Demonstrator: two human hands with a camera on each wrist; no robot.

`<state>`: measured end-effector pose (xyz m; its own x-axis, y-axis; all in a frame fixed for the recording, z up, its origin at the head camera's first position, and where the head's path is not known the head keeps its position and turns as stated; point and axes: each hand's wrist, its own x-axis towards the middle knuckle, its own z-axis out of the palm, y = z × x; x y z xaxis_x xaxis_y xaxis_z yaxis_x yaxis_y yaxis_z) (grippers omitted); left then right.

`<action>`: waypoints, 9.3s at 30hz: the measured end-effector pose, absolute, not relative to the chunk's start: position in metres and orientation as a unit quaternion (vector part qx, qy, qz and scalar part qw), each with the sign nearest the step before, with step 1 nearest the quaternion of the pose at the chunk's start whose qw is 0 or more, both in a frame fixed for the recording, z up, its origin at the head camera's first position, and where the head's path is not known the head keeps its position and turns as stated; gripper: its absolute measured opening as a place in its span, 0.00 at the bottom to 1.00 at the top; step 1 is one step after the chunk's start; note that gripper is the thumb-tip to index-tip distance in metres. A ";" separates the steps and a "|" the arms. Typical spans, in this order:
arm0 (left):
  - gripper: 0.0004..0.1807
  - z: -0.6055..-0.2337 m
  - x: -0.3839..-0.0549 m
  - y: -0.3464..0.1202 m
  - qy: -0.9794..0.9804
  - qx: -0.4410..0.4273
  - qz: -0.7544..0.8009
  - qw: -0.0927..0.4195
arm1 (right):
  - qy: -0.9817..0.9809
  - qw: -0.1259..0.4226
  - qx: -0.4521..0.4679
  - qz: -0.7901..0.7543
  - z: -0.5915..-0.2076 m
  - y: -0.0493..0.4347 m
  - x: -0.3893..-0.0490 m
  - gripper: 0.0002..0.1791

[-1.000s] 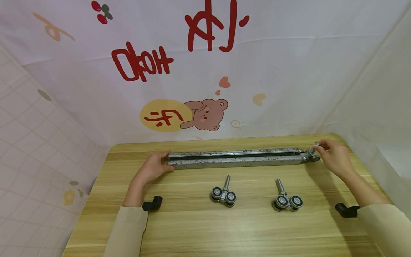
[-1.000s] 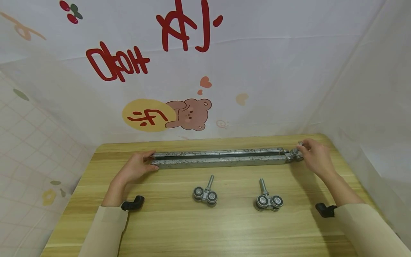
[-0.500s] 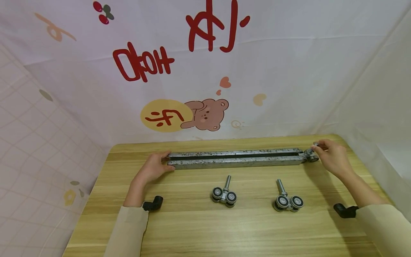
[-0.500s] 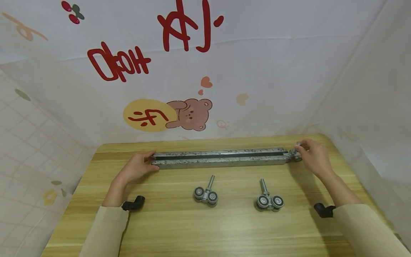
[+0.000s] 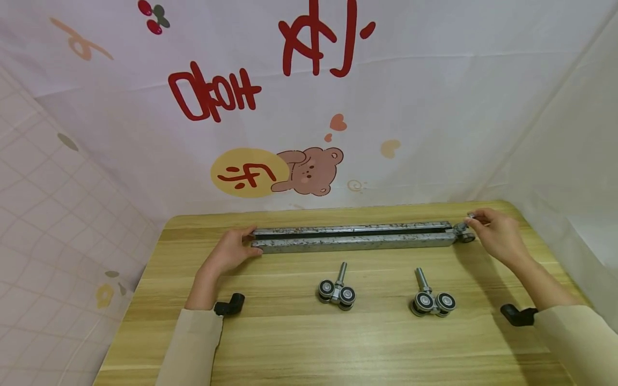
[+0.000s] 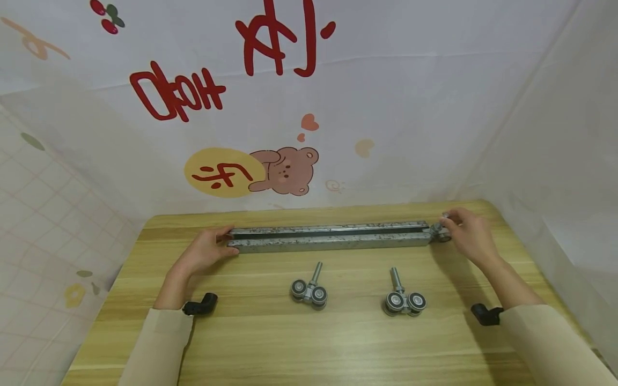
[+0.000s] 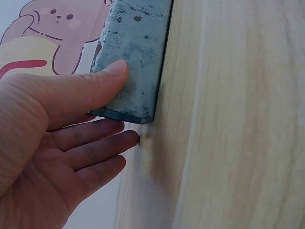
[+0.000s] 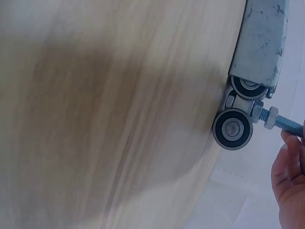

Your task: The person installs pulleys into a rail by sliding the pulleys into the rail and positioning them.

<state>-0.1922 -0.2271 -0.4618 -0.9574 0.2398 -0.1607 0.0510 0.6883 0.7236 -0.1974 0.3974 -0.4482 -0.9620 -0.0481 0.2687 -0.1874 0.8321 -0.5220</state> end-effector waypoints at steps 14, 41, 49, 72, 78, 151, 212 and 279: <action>0.43 -0.463 -0.193 -0.228 0.911 0.082 0.385 0.123 | -0.943 0.138 0.083 0.290 -0.449 0.382 -0.199 0.15; 0.43 -0.463 -0.192 -0.229 0.911 0.085 0.388 0.115 | -0.939 0.135 0.115 0.295 -0.442 0.359 -0.198 0.15; 0.43 -0.462 -0.193 -0.227 0.913 0.085 0.382 0.115 | -0.943 0.116 0.106 0.293 -0.438 0.353 -0.198 0.15; 0.43 -0.463 -0.193 -0.227 0.914 0.080 0.380 0.116 | -0.944 0.079 0.126 0.295 -0.432 0.337 -0.198 0.16; 0.43 -0.462 -0.194 -0.226 0.915 0.085 0.378 0.113 | -0.941 0.078 0.133 0.301 -0.431 0.336 -0.197 0.16; 0.43 -0.464 -0.192 -0.227 0.914 0.085 0.380 0.112 | -0.926 0.059 0.189 0.320 -0.433 0.283 -0.206 0.15; 0.43 -0.462 -0.192 -0.225 0.912 0.083 0.386 0.110 | -0.917 0.018 0.276 0.286 -0.421 0.217 -0.218 0.11; 0.42 -0.461 -0.190 -0.226 0.913 0.078 0.383 0.113 | -0.901 0.010 0.331 0.279 -0.422 0.149 -0.227 0.11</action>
